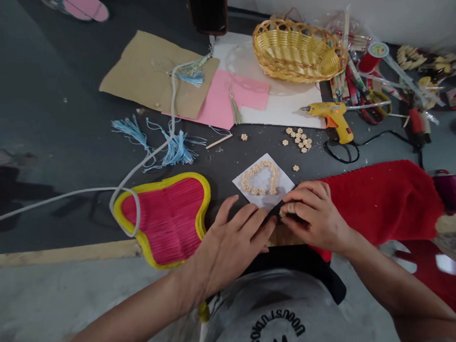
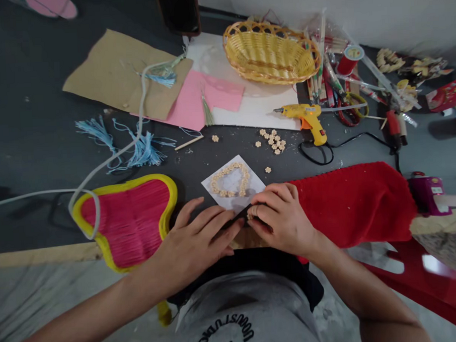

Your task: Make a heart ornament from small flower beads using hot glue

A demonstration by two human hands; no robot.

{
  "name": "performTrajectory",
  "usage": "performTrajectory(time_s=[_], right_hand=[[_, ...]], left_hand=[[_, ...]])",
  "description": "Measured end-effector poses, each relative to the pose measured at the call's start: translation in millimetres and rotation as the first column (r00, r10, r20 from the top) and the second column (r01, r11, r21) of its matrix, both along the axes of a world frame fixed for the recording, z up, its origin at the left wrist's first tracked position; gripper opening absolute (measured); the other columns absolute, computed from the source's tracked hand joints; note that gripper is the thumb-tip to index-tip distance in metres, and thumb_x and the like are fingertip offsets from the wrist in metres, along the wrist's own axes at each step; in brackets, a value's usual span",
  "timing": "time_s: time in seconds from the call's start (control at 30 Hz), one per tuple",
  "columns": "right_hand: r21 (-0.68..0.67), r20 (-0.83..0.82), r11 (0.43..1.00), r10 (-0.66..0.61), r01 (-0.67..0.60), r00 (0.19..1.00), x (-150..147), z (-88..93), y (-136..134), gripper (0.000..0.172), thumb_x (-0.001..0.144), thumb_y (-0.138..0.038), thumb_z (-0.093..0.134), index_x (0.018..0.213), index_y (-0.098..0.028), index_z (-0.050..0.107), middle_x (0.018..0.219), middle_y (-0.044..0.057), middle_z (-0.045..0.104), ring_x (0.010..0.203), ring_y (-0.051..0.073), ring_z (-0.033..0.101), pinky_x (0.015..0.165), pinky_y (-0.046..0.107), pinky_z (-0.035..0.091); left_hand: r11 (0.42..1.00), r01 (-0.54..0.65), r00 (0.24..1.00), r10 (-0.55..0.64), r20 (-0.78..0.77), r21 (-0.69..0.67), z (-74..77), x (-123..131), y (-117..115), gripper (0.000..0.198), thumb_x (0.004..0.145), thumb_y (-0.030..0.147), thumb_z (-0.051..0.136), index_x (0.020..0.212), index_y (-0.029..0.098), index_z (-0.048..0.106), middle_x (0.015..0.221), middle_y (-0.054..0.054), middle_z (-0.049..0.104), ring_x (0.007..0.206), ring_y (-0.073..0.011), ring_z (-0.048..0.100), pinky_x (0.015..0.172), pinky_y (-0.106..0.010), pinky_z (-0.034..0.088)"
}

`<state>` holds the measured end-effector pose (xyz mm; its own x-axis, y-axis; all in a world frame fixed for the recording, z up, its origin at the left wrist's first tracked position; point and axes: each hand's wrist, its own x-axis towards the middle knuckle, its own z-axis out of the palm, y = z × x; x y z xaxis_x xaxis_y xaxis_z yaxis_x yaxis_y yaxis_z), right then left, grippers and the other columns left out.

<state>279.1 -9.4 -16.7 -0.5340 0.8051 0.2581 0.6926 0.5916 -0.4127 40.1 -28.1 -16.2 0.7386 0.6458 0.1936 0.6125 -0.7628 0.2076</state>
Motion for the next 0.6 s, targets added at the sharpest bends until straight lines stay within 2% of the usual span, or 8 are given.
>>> performTrajectory(time_s=[0.13, 0.23, 0.37, 0.43, 0.5, 0.6], right_hand=[[-0.018, -0.012, 0.998, 0.057, -0.057, 0.998, 0, 0.6, -7, 0.007, 0.087, -0.023, 0.066, 0.094, -0.025, 0.069, 0.099, 0.0, 0.073, 0.1, 0.021, 0.058, 0.09, 0.042, 0.041], [-0.017, 0.014, 0.991, 0.133, -0.132, 0.991, 1, 0.8, -13, 0.008, 0.09, -0.022, 0.062, 0.094, -0.026, 0.068, 0.096, -0.002, 0.074, 0.094, 0.019, 0.061, 0.091, 0.044, 0.041], [0.022, 0.008, 0.979, 0.202, -0.202, 0.979, 5, 4.8, -18, 0.012, 0.089, -0.02, 0.065, 0.097, -0.028, 0.068, 0.094, -0.003, 0.075, 0.091, 0.019, 0.063, 0.091, 0.044, 0.043], [0.031, -0.018, 0.985, 0.17, -0.17, 0.985, 8, 8.1, -16, 0.014, 0.087, -0.02, 0.067, 0.097, -0.029, 0.068, 0.094, -0.004, 0.076, 0.089, 0.019, 0.064, 0.088, 0.043, 0.043], [0.043, -0.041, 0.994, 0.107, -0.105, 0.993, 13, 10.2, -11, 0.013, 0.087, -0.018, 0.067, 0.095, -0.029, 0.067, 0.092, -0.004, 0.076, 0.088, 0.018, 0.065, 0.087, 0.042, 0.043], [0.104, -0.039, 0.994, -0.02, 0.024, 0.999, 27, 8.1, 2, 0.009, 0.087, -0.018, 0.067, 0.093, -0.025, 0.066, 0.089, -0.002, 0.077, 0.088, 0.018, 0.065, 0.086, 0.04, 0.043]], left_hand=[[0.999, -0.045, 0.999, 0.045, -0.028, 0.004, 4.4, 5, 0, 0.029, 0.093, 0.027, 0.061, 0.12, 0.017, 0.062, 0.111, -0.006, 0.068, 0.106, -0.0229, 0.056, 0.105, -0.048, 0.035], [0.996, -0.083, 0.996, 0.083, -0.015, 0.013, 6.6, 10, 2, 0.035, 0.094, 0.018, 0.056, 0.129, 0.017, 0.058, 0.108, -0.007, 0.068, 0.102, -0.023, 0.057, 0.1, -0.048, 0.037], [0.996, -0.086, 0.996, 0.085, -0.032, -0.037, 6.2, 18, 5, 0.034, 0.096, 0.029, 0.057, 0.129, 0.024, 0.058, 0.11, -0.004, 0.067, 0.102, -0.0229, 0.058, 0.097, -0.047, 0.038], [0.995, -0.085, 0.995, 0.081, -0.064, -0.057, 6.0, 20, 6, 0.034, 0.094, 0.04, 0.062, 0.124, 0.026, 0.061, 0.111, -0.004, 0.067, 0.104, -0.0235, 0.057, 0.098, -0.047, 0.039], [0.996, -0.068, 0.994, 0.063, -0.086, -0.051, 5.4, 21, 7, 0.043, 0.088, 0.05, 0.067, 0.122, 0.025, 0.063, 0.115, -0.005, 0.066, 0.107, -0.0249, 0.055, 0.099, -0.048, 0.038], [0.998, -0.049, 0.994, 0.044, -0.102, -0.042, 2.5, 19, 5, 0.054, 0.081, 0.055, 0.073, 0.124, 0.024, 0.062, 0.122, -0.006, 0.065, 0.109, -0.0257, 0.054, 0.1, -0.049, 0.036]])
